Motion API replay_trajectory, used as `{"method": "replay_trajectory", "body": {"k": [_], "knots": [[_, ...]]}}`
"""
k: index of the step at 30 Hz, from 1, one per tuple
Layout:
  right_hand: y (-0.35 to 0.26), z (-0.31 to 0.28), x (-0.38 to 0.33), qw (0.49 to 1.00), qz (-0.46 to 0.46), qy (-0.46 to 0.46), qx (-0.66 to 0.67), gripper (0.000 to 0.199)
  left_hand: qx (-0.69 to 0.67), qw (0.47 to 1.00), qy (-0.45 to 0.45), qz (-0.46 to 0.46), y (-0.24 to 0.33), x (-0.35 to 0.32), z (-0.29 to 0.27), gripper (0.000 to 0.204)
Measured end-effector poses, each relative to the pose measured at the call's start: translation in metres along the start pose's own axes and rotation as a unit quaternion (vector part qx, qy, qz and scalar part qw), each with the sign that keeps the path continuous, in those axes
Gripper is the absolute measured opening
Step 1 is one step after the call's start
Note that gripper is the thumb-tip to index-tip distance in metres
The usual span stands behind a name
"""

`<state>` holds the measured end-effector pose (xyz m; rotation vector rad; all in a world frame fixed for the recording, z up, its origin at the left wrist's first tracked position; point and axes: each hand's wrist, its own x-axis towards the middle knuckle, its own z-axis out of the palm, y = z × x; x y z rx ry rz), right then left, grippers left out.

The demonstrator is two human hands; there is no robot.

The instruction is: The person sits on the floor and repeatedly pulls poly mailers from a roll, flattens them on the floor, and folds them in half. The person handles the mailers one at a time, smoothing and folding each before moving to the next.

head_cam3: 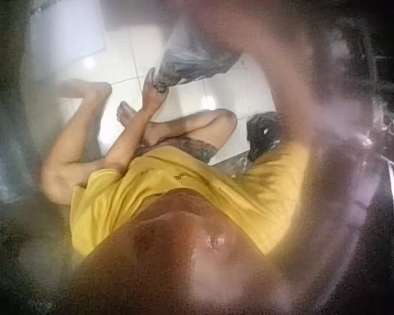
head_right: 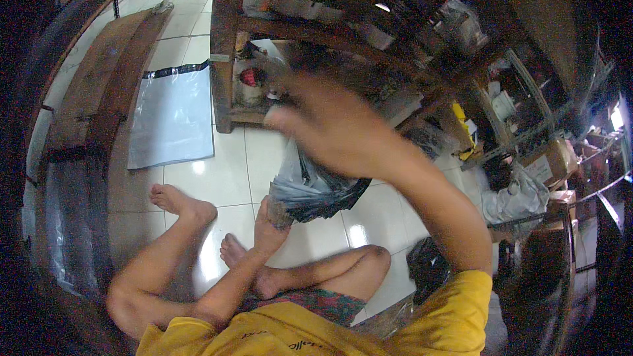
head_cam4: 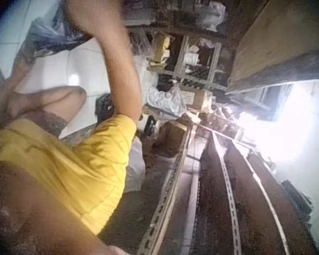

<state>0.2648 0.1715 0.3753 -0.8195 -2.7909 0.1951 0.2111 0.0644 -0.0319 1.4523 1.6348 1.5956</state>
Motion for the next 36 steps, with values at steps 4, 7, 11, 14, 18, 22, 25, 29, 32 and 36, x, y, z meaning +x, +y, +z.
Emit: {"method": "replay_trajectory", "body": {"k": [4, 7, 11, 14, 18, 22, 25, 29, 32, 36], "knots": [[0.006, -0.016, 0.011, 0.997, 0.015, 0.043, 0.058, 0.06, -0.002, 1.0, 0.006, 0.012, 0.006, 0.0, 0.001, 0.102], [-0.002, -0.01, 0.02, 0.994, 0.062, -0.079, -0.052, 0.062, 0.022, 0.999, 0.026, 0.021, 0.011, 0.003, -0.004, 0.104], [0.009, 0.008, 0.003, 0.994, 0.09, -0.016, 0.052, 0.063, 0.031, 0.999, 0.019, 0.024, 0.019, 0.008, -0.006, 0.107], [0.009, -0.009, 0.005, 0.99, 0.135, -0.025, 0.001, 0.059, -0.004, 1.0, 0.014, 0.005, 0.017, 0.006, 0.0, 0.106], [0.009, 0.012, 0.007, 0.997, 0.006, 0.076, 0.028, 0.059, 0.026, 0.999, 0.006, -0.019, 0.011, 0.007, -0.004, 0.103], [-0.008, 0.012, 0.013, 0.997, 0.043, -0.063, 0.015, 0.057, 0.027, 0.998, -0.02, -0.046, 0.001, 0.003, 0.003, 0.103], [-0.009, -0.002, 0.019, 0.999, 0.046, -0.024, -0.002, 0.059, 0.011, 1.0, -0.017, -0.005, 0.001, 0.01, -0.001, 0.104], [0.002, 0.002, 0.011, 0.999, 0.025, -0.009, 0.027, 0.06, 0.057, 0.997, 0.012, 0.04, 0.014, 0.013, 0.001, 0.106], [0.009, -0.005, 0.004, 0.997, 0.048, 0.014, 0.063, 0.065, 0.106, 0.991, 0.013, 0.079, 0.012, 0.019, 0.001, 0.109], [0.029, 0.009, -0.004, 0.988, 0.011, 0.146, 0.041, 0.066, 0.062, 0.998, -0.026, 0.01, 0.006, 0.022, 0.0, 0.107]]}}
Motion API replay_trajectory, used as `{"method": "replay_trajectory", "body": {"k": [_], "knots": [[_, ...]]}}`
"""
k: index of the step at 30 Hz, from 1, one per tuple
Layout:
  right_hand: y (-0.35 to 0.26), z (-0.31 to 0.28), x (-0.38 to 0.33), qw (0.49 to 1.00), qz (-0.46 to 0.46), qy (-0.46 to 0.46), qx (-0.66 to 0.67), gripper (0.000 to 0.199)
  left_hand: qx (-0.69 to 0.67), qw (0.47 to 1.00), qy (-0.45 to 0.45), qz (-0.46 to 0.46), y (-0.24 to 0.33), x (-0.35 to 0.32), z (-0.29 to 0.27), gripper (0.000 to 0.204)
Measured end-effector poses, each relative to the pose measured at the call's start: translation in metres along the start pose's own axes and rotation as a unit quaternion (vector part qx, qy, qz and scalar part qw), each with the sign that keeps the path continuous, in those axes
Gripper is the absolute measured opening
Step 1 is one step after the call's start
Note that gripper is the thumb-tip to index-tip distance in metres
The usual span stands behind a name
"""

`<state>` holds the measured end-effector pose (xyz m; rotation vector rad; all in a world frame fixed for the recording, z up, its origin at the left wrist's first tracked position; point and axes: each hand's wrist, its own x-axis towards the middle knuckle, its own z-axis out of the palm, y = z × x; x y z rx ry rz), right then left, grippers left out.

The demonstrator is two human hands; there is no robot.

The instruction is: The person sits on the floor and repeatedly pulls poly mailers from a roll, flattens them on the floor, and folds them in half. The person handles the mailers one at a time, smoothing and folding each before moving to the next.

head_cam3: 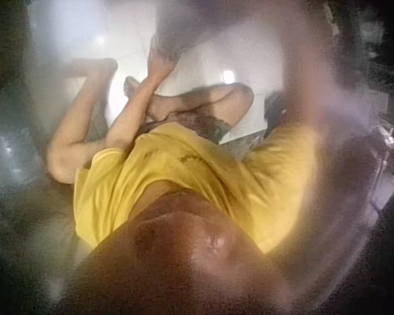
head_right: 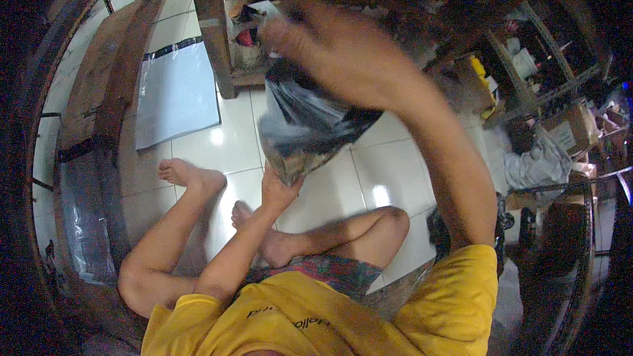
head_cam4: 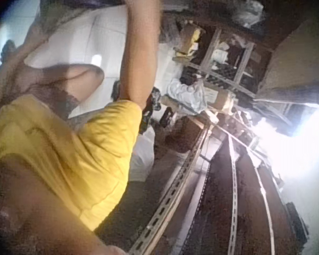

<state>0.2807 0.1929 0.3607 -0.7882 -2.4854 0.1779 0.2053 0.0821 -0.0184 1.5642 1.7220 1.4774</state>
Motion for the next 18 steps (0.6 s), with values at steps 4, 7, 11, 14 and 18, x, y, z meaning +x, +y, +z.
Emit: {"method": "replay_trajectory", "body": {"k": [4, 7, 11, 14, 18], "knots": [[0.007, 0.007, -0.005, 0.997, -0.025, -0.054, 0.044, 0.062, 0.019, 0.999, -0.008, -0.036, 0.004, 0.002, -0.009, 0.095], [0.034, -0.016, -0.028, 0.98, 0.057, 0.033, 0.185, 0.061, -0.073, 0.994, -0.05, -0.059, 0.02, 0.01, 0.003, 0.082], [0.139, 0.009, -0.091, 0.833, 0.162, 0.176, 0.498, 0.063, -0.045, 0.993, -0.051, -0.093, -0.003, 0.009, -0.017, 0.069], [0.166, 0.125, -0.182, 0.888, 0.306, 0.043, 0.341, 0.06, -0.057, 0.998, 0.003, -0.03, 0.009, 0.012, -0.015, 0.065], [0.124, 0.229, -0.212, 0.82, 0.335, -0.091, 0.454, 0.081, -0.047, 0.994, 0.054, -0.086, 0.052, 0.005, -0.015, 0.067]]}}
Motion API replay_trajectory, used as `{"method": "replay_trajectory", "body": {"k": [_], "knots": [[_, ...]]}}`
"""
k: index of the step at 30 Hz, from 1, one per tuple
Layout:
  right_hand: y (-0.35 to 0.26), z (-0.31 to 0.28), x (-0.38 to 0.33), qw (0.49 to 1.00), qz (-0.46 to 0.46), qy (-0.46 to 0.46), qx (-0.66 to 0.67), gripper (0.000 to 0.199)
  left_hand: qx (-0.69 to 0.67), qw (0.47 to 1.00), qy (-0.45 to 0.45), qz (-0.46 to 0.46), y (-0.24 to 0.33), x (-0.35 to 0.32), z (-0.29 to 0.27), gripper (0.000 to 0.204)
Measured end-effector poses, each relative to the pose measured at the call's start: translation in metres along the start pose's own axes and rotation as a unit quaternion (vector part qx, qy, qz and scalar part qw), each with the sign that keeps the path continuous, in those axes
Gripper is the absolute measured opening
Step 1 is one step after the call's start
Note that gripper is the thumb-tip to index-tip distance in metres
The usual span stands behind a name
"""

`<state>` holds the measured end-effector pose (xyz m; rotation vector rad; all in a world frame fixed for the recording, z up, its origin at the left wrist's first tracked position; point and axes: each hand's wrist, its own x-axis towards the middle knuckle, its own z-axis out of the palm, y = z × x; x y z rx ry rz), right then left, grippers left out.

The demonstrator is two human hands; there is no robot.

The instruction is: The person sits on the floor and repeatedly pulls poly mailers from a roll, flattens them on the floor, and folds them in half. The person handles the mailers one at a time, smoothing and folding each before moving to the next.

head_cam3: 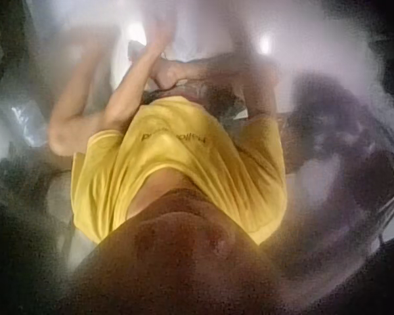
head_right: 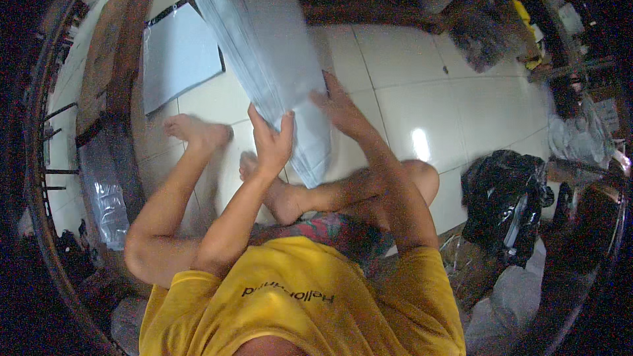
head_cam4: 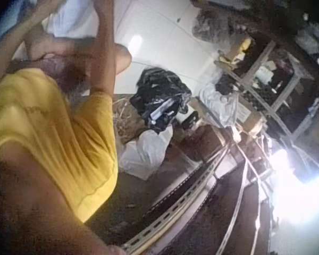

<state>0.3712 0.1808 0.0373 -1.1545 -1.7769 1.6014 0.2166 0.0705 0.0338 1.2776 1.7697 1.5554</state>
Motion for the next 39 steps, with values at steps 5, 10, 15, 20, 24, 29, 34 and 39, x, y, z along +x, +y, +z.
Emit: {"method": "replay_trajectory", "body": {"k": [5, 10, 15, 20, 24, 29, 34, 39], "knots": [[0.038, 0.027, 0.018, 0.993, -0.002, -0.01, -0.12, 0.1, 0.029, 0.983, 0.037, -0.178, -0.025, 0.002, 0.026, 0.079], [0.064, 0.018, -0.001, 0.955, -0.013, -0.117, -0.273, 0.102, 0.065, 0.968, 0.056, -0.235, -0.083, -0.02, 0.033, 0.088], [0.071, 0.018, -0.021, 0.93, 0.043, -0.149, -0.334, 0.104, 0.042, 0.946, 0.073, -0.314, -0.074, -0.039, 0.041, 0.063], [0.063, 0.016, -0.019, 0.924, 0.014, -0.179, -0.336, 0.112, -0.206, 0.89, 0.034, -0.406, -0.049, -0.024, 0.038, 0.051], [0.031, 0.014, -0.03, 0.936, -0.004, -0.152, -0.317, 0.097, -0.184, 0.894, -0.041, -0.407, -0.017, -0.017, 0.039, 0.069], [0.032, -0.005, -0.021, 0.948, 0.034, -0.067, -0.309, 0.064, 0.121, 0.929, -0.227, -0.265, -0.048, -0.018, 0.05, 0.062], [0.081, -0.097, 0.024, 0.926, -0.025, -0.091, -0.365, 0.051, 0.426, 0.843, -0.327, 0.03, -0.036, -0.014, 0.052, 0.045], [0.093, -0.137, 0.044, 0.922, 0.118, -0.138, -0.341, 0.053, 0.502, 0.576, -0.63, 0.135, -0.032, 0.033, 0.039, 0.079]]}}
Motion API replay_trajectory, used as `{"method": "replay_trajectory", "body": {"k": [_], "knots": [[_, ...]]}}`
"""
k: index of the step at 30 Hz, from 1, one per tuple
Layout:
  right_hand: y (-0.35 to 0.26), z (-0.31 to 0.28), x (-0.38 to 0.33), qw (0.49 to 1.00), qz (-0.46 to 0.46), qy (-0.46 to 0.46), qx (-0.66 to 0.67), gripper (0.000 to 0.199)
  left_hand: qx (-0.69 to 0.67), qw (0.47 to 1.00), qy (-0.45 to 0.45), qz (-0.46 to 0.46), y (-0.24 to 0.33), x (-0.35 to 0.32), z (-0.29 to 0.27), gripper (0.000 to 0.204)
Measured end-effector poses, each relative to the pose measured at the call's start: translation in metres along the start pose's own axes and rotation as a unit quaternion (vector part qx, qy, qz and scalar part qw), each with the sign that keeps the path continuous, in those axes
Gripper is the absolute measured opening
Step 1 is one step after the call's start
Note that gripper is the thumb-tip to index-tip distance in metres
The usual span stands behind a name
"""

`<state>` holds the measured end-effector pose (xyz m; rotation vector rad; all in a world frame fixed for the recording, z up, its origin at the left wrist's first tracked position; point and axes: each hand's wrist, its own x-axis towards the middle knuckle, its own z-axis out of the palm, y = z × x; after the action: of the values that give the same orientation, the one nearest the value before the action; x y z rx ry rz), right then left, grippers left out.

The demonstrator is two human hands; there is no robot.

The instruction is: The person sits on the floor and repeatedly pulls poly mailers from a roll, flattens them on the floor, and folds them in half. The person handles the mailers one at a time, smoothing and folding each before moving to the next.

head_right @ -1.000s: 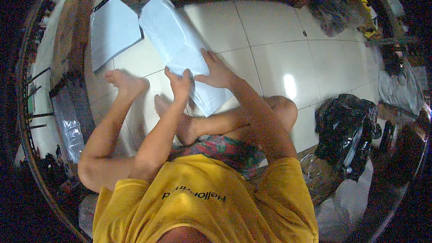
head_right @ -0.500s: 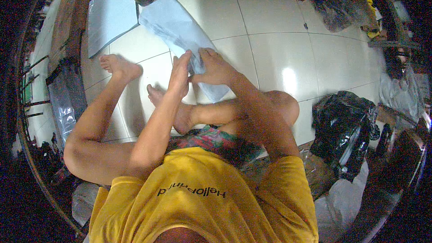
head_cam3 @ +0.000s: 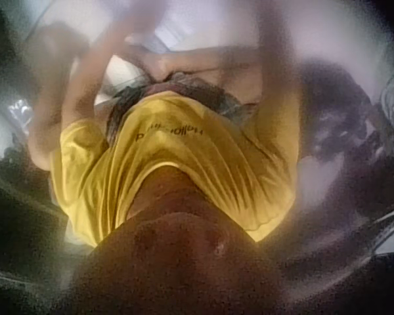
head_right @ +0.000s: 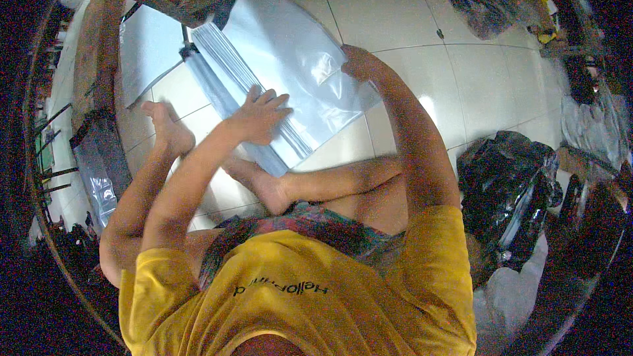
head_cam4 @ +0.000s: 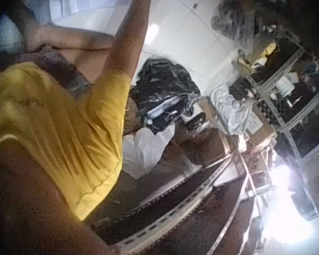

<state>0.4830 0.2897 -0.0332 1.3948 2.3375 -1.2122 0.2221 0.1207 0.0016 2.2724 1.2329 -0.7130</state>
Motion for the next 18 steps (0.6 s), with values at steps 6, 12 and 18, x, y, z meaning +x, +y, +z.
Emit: {"method": "replay_trajectory", "body": {"k": [6, 12, 18], "knots": [[0.029, 0.038, 0.011, 0.992, 0.04, 0.099, 0.073, 0.049, 0.2, 0.973, 0.06, 0.101, -0.032, 0.002, 0.033, 0.06], [0.048, 0.037, 0.023, 0.99, -0.031, 0.133, 0.032, 0.041, 0.048, 0.97, 0.191, 0.142, -0.048, -0.018, 0.066, 0.029], [0.041, -0.055, 0.045, 0.987, -0.074, 0.107, -0.093, 0.034, -0.109, 0.947, 0.287, 0.095, 0.047, -0.011, 0.057, 0.027]]}}
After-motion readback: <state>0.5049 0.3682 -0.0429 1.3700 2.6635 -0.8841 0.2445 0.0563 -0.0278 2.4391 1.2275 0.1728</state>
